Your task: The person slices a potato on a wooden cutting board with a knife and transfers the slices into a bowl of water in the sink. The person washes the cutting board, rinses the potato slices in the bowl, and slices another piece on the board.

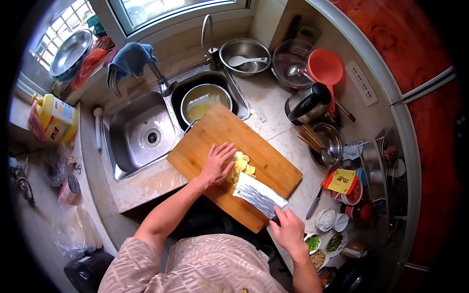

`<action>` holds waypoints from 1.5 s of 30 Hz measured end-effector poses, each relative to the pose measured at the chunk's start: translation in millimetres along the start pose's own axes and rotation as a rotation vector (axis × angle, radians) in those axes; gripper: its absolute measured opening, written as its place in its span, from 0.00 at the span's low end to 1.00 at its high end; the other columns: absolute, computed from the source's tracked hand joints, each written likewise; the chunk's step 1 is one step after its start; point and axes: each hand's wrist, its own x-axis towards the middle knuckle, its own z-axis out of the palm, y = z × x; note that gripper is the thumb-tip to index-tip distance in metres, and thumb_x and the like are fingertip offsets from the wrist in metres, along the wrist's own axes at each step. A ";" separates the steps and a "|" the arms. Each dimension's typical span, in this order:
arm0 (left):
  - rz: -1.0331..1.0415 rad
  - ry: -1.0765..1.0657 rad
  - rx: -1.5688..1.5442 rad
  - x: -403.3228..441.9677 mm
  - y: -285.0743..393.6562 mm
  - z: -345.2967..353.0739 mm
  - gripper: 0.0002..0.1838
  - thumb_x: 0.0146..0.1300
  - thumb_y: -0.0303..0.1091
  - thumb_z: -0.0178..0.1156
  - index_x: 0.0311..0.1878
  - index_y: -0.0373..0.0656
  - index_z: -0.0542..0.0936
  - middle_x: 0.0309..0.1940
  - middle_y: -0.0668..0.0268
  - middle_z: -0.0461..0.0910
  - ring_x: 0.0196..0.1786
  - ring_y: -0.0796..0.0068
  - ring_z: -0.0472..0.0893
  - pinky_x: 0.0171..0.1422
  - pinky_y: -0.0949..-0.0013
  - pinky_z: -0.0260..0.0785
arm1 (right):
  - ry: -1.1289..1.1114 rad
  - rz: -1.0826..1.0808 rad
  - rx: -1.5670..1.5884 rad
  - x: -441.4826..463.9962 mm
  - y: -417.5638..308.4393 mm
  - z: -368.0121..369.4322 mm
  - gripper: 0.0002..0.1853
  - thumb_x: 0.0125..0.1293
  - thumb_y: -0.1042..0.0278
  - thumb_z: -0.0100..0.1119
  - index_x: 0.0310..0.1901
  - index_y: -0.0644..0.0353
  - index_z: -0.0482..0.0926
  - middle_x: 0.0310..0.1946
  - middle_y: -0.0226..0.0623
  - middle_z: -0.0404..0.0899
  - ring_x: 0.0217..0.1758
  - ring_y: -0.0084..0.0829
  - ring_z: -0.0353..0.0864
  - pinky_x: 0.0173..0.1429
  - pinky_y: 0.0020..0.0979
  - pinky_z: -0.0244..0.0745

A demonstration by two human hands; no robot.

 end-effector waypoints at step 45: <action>-0.201 0.739 -0.361 44.2 3.4 -16.0 0.26 0.55 0.35 0.76 0.59 0.45 0.85 0.65 0.58 0.81 0.71 0.51 0.75 0.78 0.47 0.63 | -0.276 0.372 0.758 174.5 -78.1 97.4 0.17 0.83 0.58 0.47 0.35 0.60 0.70 0.20 0.30 0.73 0.16 0.23 0.73 0.19 0.29 0.69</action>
